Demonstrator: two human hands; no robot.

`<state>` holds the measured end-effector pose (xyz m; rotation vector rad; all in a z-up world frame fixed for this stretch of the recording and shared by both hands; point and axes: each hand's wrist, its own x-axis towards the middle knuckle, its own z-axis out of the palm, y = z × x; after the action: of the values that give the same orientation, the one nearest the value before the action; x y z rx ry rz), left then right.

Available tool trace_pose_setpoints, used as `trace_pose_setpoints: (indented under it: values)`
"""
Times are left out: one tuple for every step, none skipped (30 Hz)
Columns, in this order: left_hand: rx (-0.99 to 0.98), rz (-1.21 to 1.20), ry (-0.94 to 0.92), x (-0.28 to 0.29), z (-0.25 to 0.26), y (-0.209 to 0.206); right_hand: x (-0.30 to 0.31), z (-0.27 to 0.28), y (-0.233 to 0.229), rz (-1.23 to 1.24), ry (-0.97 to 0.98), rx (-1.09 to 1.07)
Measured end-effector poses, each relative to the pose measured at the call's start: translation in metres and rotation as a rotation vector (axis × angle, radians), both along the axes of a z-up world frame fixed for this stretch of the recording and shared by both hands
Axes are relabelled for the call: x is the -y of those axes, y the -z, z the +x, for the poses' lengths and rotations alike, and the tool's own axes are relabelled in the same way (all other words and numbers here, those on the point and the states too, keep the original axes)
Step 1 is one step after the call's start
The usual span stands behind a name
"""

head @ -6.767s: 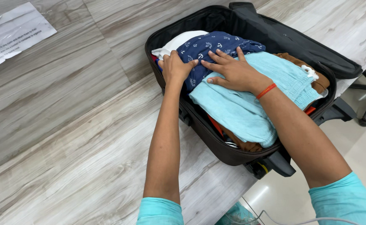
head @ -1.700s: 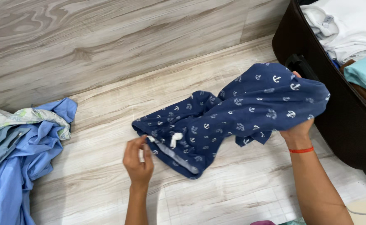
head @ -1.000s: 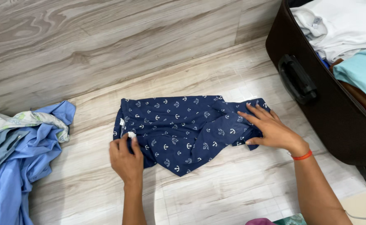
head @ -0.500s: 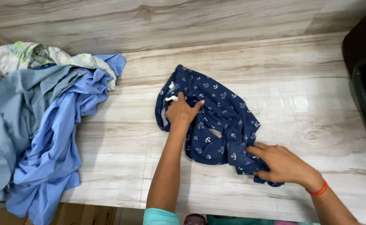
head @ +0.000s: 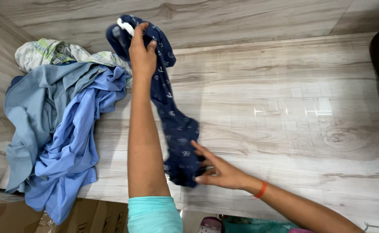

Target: The person unzips a suitcase, removes several items of clothing including shorts, shirts, and a pair of pants, and folds each item one by one on a flat surface.

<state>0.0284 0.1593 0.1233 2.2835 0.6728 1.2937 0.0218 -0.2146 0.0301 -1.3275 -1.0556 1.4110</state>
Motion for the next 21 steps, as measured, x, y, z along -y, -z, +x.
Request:
trace_pose_setpoints:
  values:
    - [-0.053,-0.085,0.050,-0.010,-0.009,-0.006,-0.009,-0.011,-0.002,0.075,-0.058,-0.031]
    - [-0.106,-0.170,0.100,-0.021,-0.016,-0.008,-0.015,-0.023,-0.004,0.149,-0.115,-0.063]
    - [-0.199,-0.184,0.059,-0.028,-0.023,-0.003,-0.021,-0.032,-0.004,0.226,-0.172,-0.095]
    - [-0.292,-0.197,0.019,-0.034,-0.031,0.009,-0.025,-0.038,-0.003,0.341,-0.197,0.155]
    - [-0.386,-0.215,-0.022,-0.038,-0.039,0.025,-0.028,-0.044,0.000,0.450,-0.221,0.403]
    - [-0.458,-0.230,-0.052,-0.038,-0.045,0.045,-0.030,-0.051,0.005,0.557,-0.243,0.653]
    - [-0.527,-0.243,-0.082,-0.040,-0.050,0.062,-0.034,-0.059,0.009,0.574,-0.295,0.776]
    - [-0.751,-0.376,-0.180,-0.039,-0.054,0.080,-0.038,-0.069,0.014,0.589,-0.347,0.900]
    - [-0.969,-0.509,-0.285,-0.033,-0.059,0.100,-0.041,-0.076,0.018,0.605,-0.399,1.026]
    - [-1.025,-0.494,-0.285,-0.028,-0.066,0.118,-0.042,-0.078,0.023,0.598,-0.394,1.025]
    - [-1.079,-0.484,-0.287,-0.023,-0.071,0.134,-0.042,-0.077,0.027,0.590,-0.395,1.025]
    - [-1.023,-0.352,-0.373,-0.019,-0.075,0.148,-0.042,-0.076,0.030,0.583,-0.395,1.025]
    - [-0.965,-0.225,-0.459,-0.009,-0.075,0.163,-0.043,-0.076,0.033,0.574,-0.401,1.037]
    - [-0.905,-0.099,-0.545,-0.002,-0.073,0.171,-0.045,-0.076,0.035,0.566,-0.408,1.049]
    - [-0.894,-0.104,-0.548,-0.001,-0.073,0.175,-0.045,-0.077,0.037,0.556,-0.415,1.058]
    - [-0.883,-0.108,-0.552,0.000,-0.074,0.176,-0.046,-0.079,0.038,0.553,-0.420,1.044]
    - [-0.870,-0.110,-0.552,-0.001,-0.074,0.175,-0.047,-0.079,0.039,0.548,-0.420,1.032]
    - [-0.864,-0.111,-0.554,-0.001,-0.074,0.173,-0.047,-0.079,0.040,0.543,-0.420,1.021]
    - [-0.861,-0.111,-0.553,0.000,-0.074,0.171,-0.047,-0.080,0.040,0.561,-0.411,1.019]
    - [-0.857,-0.112,-0.552,0.002,-0.075,0.170,-0.047,-0.080,0.041,0.579,-0.402,1.018]
    - [-0.865,-0.119,-0.552,0.002,-0.073,0.169,-0.047,-0.079,0.041,0.593,-0.385,1.022]
